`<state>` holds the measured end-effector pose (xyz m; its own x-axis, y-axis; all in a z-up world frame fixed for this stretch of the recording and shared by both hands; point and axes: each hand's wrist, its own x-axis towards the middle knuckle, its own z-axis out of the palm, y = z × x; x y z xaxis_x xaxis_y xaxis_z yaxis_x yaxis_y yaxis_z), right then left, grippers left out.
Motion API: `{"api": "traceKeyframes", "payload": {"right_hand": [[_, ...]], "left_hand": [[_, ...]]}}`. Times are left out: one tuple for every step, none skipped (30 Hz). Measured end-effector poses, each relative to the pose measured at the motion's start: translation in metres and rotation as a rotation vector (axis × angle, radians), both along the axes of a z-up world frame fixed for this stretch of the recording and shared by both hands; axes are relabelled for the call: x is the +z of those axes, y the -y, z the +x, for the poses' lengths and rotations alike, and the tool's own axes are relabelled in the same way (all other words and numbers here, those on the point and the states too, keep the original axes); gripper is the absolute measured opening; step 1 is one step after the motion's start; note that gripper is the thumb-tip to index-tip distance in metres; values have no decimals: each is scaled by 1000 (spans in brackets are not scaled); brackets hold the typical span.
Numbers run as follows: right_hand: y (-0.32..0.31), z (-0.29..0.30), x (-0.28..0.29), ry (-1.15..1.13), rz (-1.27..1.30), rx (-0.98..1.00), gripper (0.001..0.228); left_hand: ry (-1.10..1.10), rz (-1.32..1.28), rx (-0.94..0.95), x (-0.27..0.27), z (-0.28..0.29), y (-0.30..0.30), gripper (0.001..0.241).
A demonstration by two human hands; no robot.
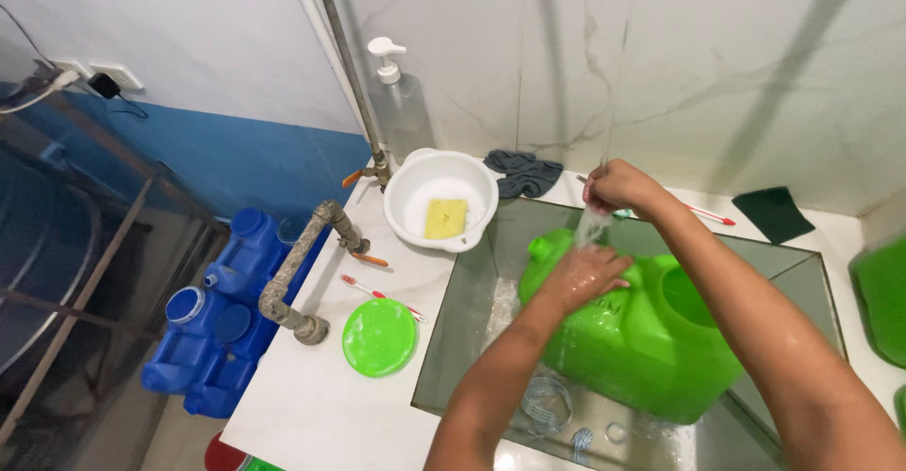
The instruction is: The person cleans a green plastic jerrycan and its lid in a sink. They use a sponge to scrub the exterior and a toothbrush to clean the interior and the lid, rinsing both with water from the tap. The jerrycan is then placed on the counter.
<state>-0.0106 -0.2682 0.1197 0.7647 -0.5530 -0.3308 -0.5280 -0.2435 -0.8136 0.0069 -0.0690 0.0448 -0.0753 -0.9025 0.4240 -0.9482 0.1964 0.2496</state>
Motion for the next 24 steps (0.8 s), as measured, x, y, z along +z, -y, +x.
{"api": "traceKeyframes", "payload": {"right_hand": [[4,1,-8,12,1,1,20],[8,-1,-15,47,22,-26,27],[9,-2,-22,82,42,-53,35],[5,-5,-31,117,69,-80,44],[-2,-14,-39,-42,-220,90,31],[-13,-21,-45,-193,-516,259,23],[-36,-31,-55,-354,-588,434,30],[-65,-45,-65,-525,-653,611,41],[-93,-60,-70,-478,-837,597,72],[-121,-72,-71,-422,-1024,583,109],[-138,-77,-67,-349,-1073,514,108],[-149,-79,-62,-279,-1124,439,107],[-156,-79,-58,-209,-1173,363,106],[-160,-78,-55,-178,-1212,362,100],[-162,-75,-54,-147,-1251,360,95],[-166,-76,-56,-122,-1280,360,90],[-169,-78,-59,-111,-1263,367,91],[-168,-79,-60,-97,-1253,370,93],[-168,-78,-61,-84,-1242,373,94],[-166,-80,-61,-79,-1247,367,93],[-164,-84,-61,-73,-1251,361,92],[-162,-86,-62,-66,-1254,356,91],[-161,-87,-64,-54,-1249,339,92],[-159,-90,-65,-47,-1245,329,92]], "left_hand": [[-7,123,30,2,8,-1,48],[-30,219,61,-1,14,-3,50],[-53,315,92,-8,21,-3,55],[-76,416,123,-19,28,-5,60],[-188,403,201,-37,26,-10,58],[-291,380,279,-56,22,-15,56],[-394,355,357,-76,21,-20,55],[-487,282,386,-97,19,-24,51],[-577,207,414,-118,19,-29,48],[-664,128,440,-135,24,-28,46],[-975,104,498,-146,43,-22,45],[-1287,71,545,-153,68,-11,45],[-1600,33,584,-159,84,-4,45],[-1730,-143,597,-165,104,-7,49],[-1855,-325,607,-167,132,-13,54],[-1962,-433,572,-165,151,-15,40],[-2066,-544,534,-158,167,-18,25],[-2038,-640,556,-159,177,-24,24],[-2007,-736,577,-160,182,-29,22],[-2077,-831,600,-160,188,-37,24],[-2145,-929,623,-161,197,-50,27],[-2209,-1031,648,-161,201,-62,30],[-2160,-956,651,-157,196,-69,34],[-2116,-885,656,-157,186,-75,38]]}}
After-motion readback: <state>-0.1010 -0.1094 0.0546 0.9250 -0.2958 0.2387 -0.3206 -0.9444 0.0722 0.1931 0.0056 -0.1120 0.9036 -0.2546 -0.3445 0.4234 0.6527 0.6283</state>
